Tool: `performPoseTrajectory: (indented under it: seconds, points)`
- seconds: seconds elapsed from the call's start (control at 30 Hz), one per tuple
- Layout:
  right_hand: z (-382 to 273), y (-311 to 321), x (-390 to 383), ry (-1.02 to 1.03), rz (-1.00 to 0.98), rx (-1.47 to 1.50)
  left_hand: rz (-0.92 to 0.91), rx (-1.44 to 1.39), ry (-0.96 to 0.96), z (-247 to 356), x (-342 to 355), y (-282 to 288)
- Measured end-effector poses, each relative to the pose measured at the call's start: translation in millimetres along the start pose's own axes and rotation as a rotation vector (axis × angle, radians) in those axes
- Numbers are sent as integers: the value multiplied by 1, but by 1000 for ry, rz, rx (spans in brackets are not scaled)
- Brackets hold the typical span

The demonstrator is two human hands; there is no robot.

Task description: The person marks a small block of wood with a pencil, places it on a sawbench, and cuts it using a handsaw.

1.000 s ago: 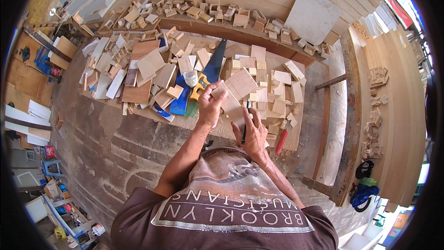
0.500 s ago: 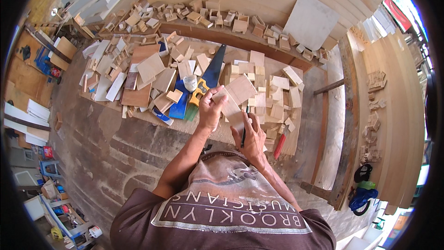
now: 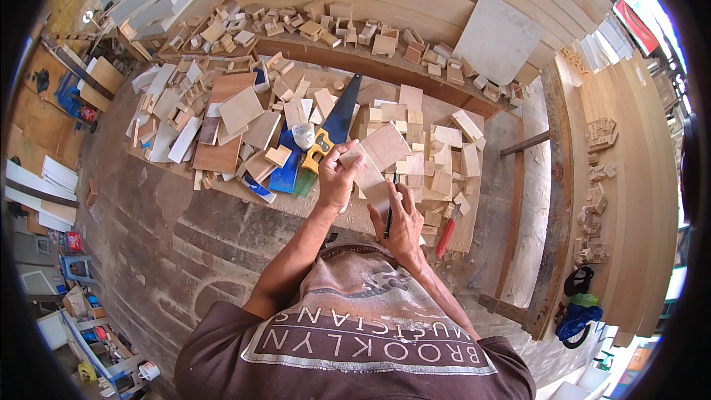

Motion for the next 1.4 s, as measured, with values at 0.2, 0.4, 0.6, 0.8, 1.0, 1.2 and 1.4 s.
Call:
performPoseTrajectory:
  seconds: [0.2, 0.4, 0.6, 0.8, 1.0, 1.2, 1.4]
  points:
    - [1, -1, 2, -10, -10, -1, -7, -20, -29, -3, 5, 2]
    - [2, -2, 3, -3, -9, 6, -5, -25, -35, -4, 6, 4]
    - [-1, 2, 6, -8, -6, 14, 6, -5, -55, -2, 4, 4]
    - [-2, 37, 23, 102, 177, 294, 20, 56, -46, -9, 4, 11]
    - [35, 1, 41, -105, 136, 605, 6, 52, -36, -6, 1, 0]
    - [32, 0, 43, -49, 136, 589, 12, 57, -56, 0, -2, -1]
    - [33, -6, 44, -101, 78, 615, -2, 59, -33, -4, -1, 1]
Point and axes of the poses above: each hand's wrist, its own x-axis towards the middle knuckle, its own y-axis out of the back of the hand, z = x × y, the point moved 10 cm from there along x, towards the middle knuckle, and after that the axes turned 2 degrees about y, right-handed, at the moved point
